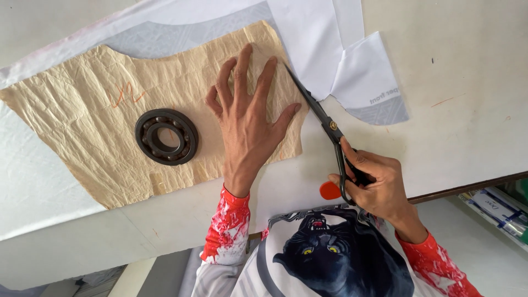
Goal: Laying out fabric on a table, placing a paper pattern on top, and cutting the fabric along the pattern edges using scissors.
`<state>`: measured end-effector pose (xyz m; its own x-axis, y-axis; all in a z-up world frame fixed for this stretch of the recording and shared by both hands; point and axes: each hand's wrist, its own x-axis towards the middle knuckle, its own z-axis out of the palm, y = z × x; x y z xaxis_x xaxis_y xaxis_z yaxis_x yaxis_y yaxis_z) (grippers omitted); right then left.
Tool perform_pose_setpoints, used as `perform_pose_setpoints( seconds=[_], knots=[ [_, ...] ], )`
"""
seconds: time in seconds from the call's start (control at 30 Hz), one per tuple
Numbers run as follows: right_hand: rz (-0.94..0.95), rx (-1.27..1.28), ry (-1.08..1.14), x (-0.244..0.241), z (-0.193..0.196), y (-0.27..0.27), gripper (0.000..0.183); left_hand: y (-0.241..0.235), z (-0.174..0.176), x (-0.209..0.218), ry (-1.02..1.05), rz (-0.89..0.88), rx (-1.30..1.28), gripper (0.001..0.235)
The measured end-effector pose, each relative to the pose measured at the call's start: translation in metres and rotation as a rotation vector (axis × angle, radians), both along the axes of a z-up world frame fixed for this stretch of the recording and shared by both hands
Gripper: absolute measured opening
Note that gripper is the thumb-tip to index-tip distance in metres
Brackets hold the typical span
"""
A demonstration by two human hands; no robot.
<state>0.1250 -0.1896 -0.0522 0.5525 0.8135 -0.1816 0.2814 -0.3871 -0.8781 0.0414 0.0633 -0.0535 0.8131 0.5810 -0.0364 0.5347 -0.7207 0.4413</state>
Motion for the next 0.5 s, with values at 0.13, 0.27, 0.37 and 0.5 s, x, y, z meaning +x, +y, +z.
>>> perform_pose_setpoints(
  seconds=[0.13, 0.27, 0.37, 0.5],
  knots=[
    [0.008, -0.018, -0.034, -0.001, -0.003, -0.005, 0.069, 0.001, -0.001, 0.001, 0.014, 0.004, 0.000, 0.069],
    [-0.028, -0.004, 0.054, 0.000, 0.008, 0.010, 0.069, 0.005, 0.003, 0.003, 0.038, -0.005, 0.001, 0.074],
    [-0.057, 0.007, 0.067, 0.000, 0.008, 0.017, 0.070, 0.008, 0.006, 0.004, 0.067, -0.016, -0.007, 0.078],
    [-0.025, -0.005, 0.007, 0.000, -0.001, 0.017, 0.070, 0.011, 0.008, 0.005, 0.089, -0.020, -0.039, 0.081]
  ],
)
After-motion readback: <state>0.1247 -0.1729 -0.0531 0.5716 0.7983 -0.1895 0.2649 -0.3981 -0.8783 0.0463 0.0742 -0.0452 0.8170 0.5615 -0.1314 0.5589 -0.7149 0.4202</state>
